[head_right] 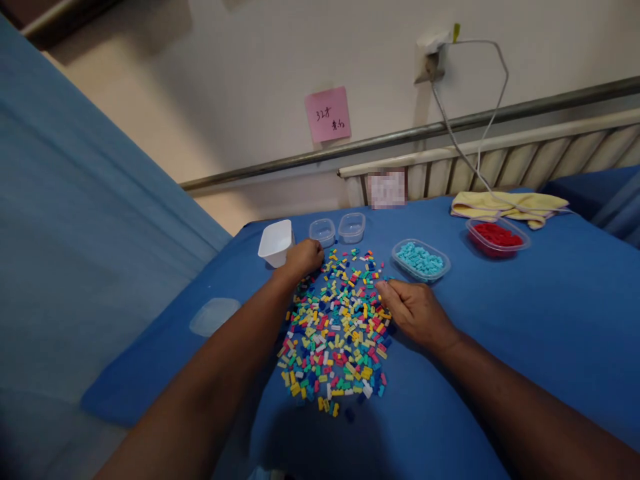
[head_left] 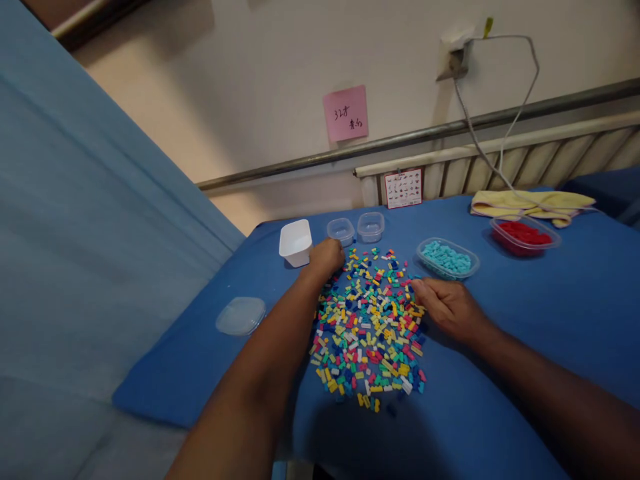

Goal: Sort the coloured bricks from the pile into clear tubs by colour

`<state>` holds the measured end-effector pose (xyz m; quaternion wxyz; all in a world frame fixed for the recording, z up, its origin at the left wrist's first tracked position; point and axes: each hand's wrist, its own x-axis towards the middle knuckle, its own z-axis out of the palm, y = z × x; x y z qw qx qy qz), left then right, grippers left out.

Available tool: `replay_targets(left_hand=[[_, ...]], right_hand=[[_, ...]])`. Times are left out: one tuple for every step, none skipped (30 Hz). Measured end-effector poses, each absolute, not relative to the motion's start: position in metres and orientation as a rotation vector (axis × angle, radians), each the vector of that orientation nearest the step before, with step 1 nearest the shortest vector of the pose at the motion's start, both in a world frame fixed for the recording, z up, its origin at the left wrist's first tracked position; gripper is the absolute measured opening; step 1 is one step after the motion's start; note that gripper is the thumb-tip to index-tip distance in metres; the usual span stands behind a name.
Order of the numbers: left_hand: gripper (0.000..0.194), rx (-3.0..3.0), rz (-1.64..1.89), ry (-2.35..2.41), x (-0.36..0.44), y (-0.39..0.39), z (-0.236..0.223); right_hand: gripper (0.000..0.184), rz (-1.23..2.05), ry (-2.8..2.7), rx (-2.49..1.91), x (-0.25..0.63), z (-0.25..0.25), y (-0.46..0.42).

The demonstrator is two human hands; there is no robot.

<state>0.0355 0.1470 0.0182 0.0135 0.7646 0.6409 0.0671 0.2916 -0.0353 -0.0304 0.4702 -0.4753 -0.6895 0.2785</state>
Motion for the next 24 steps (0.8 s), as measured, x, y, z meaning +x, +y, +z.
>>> replay_targets(left_hand=[[0.020, 2.395, 0.218, 1.995, 0.037, 0.143, 0.020], [0.021, 2.409, 0.242, 1.994, 0.037, 0.139, 0.023], [0.022, 2.418, 0.282, 1.991, 0.036, 0.133, 0.025], [0.021, 2.419, 0.340, 1.982, 0.034, 0.128, 0.028], [0.021, 2.407, 0.415, 1.965, 0.030, 0.122, 0.030], [0.019, 2.379, 0.502, 1.939, 0.024, 0.117, 0.033], [0.017, 2.335, 0.587, 1.905, 0.017, 0.111, 0.034], [0.015, 2.278, 0.665, 1.859, 0.009, 0.106, 0.035], [0.014, 2.215, 0.734, 1.807, 0.000, 0.100, 0.035], [0.015, 2.148, 0.794, 1.752, -0.010, 0.095, 0.033], [0.017, 2.079, 0.854, 1.700, -0.019, 0.091, 0.030], [0.022, 2.013, 0.923, 1.664, -0.027, 0.086, 0.026], [0.026, 1.952, 1.006, 1.644, -0.034, 0.082, 0.021], [0.030, 1.904, 1.089, 1.637, -0.040, 0.078, 0.015], [0.033, 1.873, 1.158, 1.639, -0.045, 0.075, 0.010], [0.033, 1.862, 1.204, 1.639, -0.048, 0.072, 0.004], [0.033, 1.866, 1.224, 1.633, -0.049, 0.070, 0.000], [0.033, 1.875, 1.221, 1.620, -0.049, 0.068, -0.003], [0.034, 1.886, 1.202, 1.594, -0.048, 0.067, -0.005], [0.034, 1.896, 1.181, 1.555, -0.046, 0.066, -0.005], [0.033, 1.917, 1.162, 1.503, -0.044, 0.064, -0.005], [0.032, 1.957, 1.139, 1.439, -0.041, 0.063, -0.004], [0.029, 2.012, 1.111, 1.369, -0.038, 0.061, -0.002], [0.025, 2.078, 1.079, 1.299, -0.035, 0.060, -0.001]], right_hand=[[0.052, 0.685, -1.688, -1.166, 0.292, -0.030, -0.036], [0.053, 0.686, -1.686, -1.166, 0.292, -0.030, -0.036], [0.053, 0.685, -1.684, -1.166, 0.292, -0.029, -0.036], [0.053, 0.682, -1.683, -1.167, 0.293, -0.029, -0.036], [0.053, 0.676, -1.683, -1.168, 0.293, -0.029, -0.036], [0.054, 0.672, -1.683, -1.168, 0.293, -0.030, -0.036], [0.054, 0.670, -1.680, -1.167, 0.294, -0.030, -0.037], [0.054, 0.670, -1.675, -1.166, 0.294, -0.029, -0.037], [0.054, 0.670, -1.672, -1.164, 0.294, -0.029, -0.038], [0.054, 0.669, -1.670, -1.163, 0.295, -0.029, -0.038], [0.054, 0.663, -1.667, -1.164, 0.295, -0.029, -0.039], [0.054, 0.656, -1.664, -1.169, 0.296, -0.029, -0.039], [0.054, 0.647, -1.657, -1.176, 0.296, -0.029, -0.040], [0.054, 0.640, -1.647, -1.182, 0.297, -0.029, -0.041], [0.053, 0.638, -1.633, -1.185, 0.298, -0.030, -0.041], [0.052, 0.639, -1.619, -1.181, 0.299, -0.031, -0.042], [0.051, 0.644, -1.612, -1.169, 0.299, -0.032, -0.042], [0.050, 0.649, -1.616, -1.154, 0.300, -0.033, -0.043], [0.049, 0.651, -1.631, -1.141, 0.301, -0.034, -0.043], [0.049, 0.643, -1.658, -1.134, 0.302, -0.034, -0.043], [0.048, 0.623, -1.698, -1.136, 0.302, -0.034, -0.043], [0.047, 0.591, -1.746, -1.143, 0.303, -0.033, -0.043], [0.045, 0.550, -1.799, -1.149, 0.303, -0.032, -0.043], [0.043, 0.506, -1.852, -1.147, 0.303, -0.031, -0.043]])
